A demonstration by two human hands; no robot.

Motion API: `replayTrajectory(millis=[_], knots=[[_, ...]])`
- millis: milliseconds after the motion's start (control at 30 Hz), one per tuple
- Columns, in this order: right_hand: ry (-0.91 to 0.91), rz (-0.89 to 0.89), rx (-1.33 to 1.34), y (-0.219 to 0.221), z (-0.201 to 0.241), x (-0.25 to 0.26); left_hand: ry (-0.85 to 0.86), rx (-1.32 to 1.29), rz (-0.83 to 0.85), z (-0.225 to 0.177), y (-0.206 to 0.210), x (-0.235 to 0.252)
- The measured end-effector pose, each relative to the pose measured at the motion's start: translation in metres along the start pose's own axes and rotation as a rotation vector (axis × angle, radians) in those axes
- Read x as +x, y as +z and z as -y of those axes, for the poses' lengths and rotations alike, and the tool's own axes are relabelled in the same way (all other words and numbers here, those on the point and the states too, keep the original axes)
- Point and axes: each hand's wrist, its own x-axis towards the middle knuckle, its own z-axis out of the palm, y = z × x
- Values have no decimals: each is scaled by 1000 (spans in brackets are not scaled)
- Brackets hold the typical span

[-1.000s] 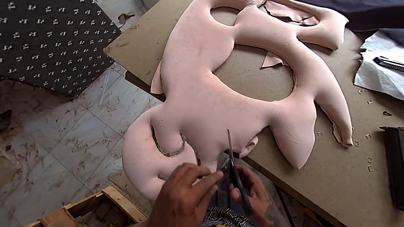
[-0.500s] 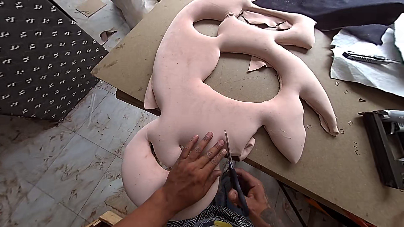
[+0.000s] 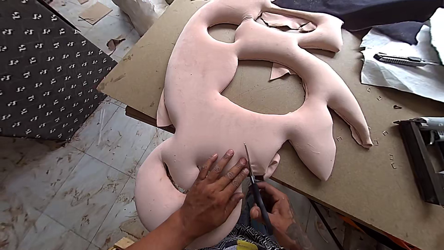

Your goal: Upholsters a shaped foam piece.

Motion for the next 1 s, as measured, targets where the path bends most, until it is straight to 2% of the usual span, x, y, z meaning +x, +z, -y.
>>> replayTrajectory(millis=[433, 900, 1000], knots=[[-29, -46, -68, 0, -4, 0, 15, -15, -4, 4, 0, 1], [-7, -88, -22, 8, -4, 9, 17, -18, 7, 5, 1, 1], [-14, -83, -96, 4, -7, 7, 28, -44, 4, 7, -1, 1]])
